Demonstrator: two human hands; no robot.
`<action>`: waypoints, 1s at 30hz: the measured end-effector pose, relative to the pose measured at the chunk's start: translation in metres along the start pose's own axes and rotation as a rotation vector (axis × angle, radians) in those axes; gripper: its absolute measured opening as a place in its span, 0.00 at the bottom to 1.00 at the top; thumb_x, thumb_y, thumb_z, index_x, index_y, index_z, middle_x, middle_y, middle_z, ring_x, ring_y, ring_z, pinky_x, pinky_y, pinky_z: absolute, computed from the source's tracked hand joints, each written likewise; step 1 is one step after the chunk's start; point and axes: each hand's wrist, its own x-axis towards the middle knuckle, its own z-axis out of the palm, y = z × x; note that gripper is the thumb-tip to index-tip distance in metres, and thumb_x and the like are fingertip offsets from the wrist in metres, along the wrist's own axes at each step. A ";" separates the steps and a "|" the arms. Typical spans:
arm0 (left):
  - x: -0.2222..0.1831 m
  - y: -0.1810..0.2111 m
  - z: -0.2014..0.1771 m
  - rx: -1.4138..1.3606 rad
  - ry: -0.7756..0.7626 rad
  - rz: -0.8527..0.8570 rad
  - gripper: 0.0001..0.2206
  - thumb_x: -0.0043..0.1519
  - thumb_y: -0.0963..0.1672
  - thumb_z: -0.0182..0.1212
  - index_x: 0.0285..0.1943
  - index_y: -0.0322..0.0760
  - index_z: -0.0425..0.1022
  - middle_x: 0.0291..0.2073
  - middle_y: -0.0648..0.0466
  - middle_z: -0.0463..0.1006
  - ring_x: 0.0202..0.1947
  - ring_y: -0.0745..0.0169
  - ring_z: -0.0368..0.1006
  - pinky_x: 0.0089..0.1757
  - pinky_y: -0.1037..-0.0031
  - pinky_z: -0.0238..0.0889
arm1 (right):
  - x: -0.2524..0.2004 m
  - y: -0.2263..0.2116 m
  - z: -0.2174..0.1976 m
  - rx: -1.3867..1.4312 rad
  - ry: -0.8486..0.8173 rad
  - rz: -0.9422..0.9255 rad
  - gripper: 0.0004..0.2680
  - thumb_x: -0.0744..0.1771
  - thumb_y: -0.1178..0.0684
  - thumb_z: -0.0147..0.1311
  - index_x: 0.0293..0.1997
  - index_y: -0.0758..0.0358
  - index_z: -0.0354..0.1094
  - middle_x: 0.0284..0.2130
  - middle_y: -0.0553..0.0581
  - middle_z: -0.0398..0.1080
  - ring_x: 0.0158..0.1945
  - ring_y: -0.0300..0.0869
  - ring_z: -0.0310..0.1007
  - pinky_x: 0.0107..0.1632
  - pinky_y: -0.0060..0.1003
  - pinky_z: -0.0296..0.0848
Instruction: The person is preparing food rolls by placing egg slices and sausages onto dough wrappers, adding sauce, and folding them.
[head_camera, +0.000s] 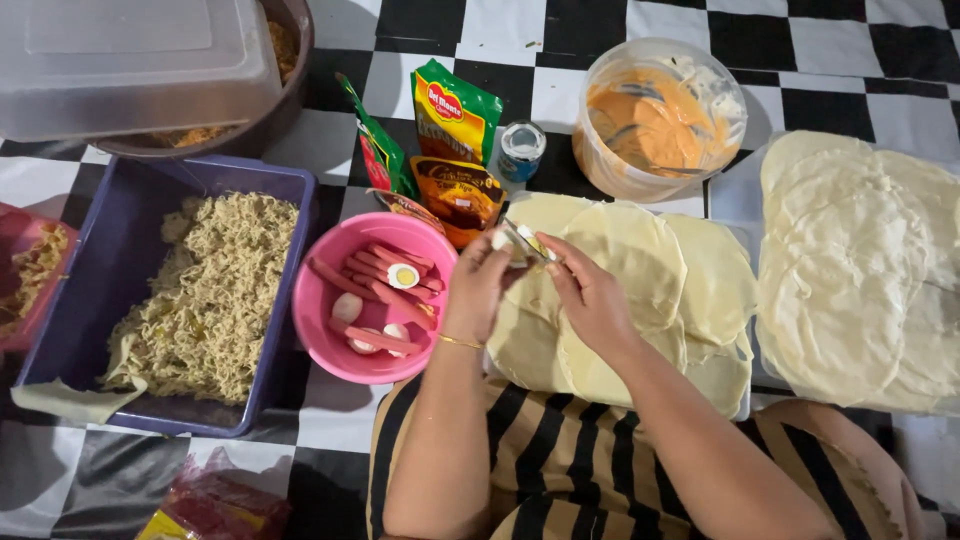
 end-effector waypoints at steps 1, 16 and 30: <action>-0.002 0.009 -0.005 0.078 0.018 0.012 0.16 0.63 0.37 0.55 0.60 0.24 0.74 0.42 0.38 0.79 0.41 0.47 0.80 0.46 0.58 0.78 | -0.004 0.009 0.000 0.050 -0.009 -0.013 0.16 0.70 0.50 0.49 0.67 0.31 0.65 0.53 0.47 0.76 0.50 0.54 0.78 0.48 0.47 0.79; -0.012 -0.007 -0.026 1.762 -0.585 -0.059 0.10 0.58 0.48 0.58 0.39 0.42 0.82 0.37 0.47 0.84 0.47 0.43 0.81 0.50 0.58 0.74 | -0.090 0.036 0.007 -0.605 -0.414 -0.171 0.11 0.73 0.46 0.33 0.61 0.49 0.56 0.36 0.58 0.70 0.24 0.52 0.76 0.30 0.46 0.76; -0.033 -0.013 0.032 0.307 -0.299 -0.074 0.19 0.61 0.37 0.46 0.62 0.26 0.69 0.43 0.47 0.81 0.39 0.67 0.76 0.32 0.88 0.63 | -0.090 0.003 -0.063 0.193 -0.091 0.236 0.17 0.71 0.52 0.44 0.69 0.46 0.65 0.30 0.55 0.74 0.30 0.40 0.68 0.40 0.41 0.73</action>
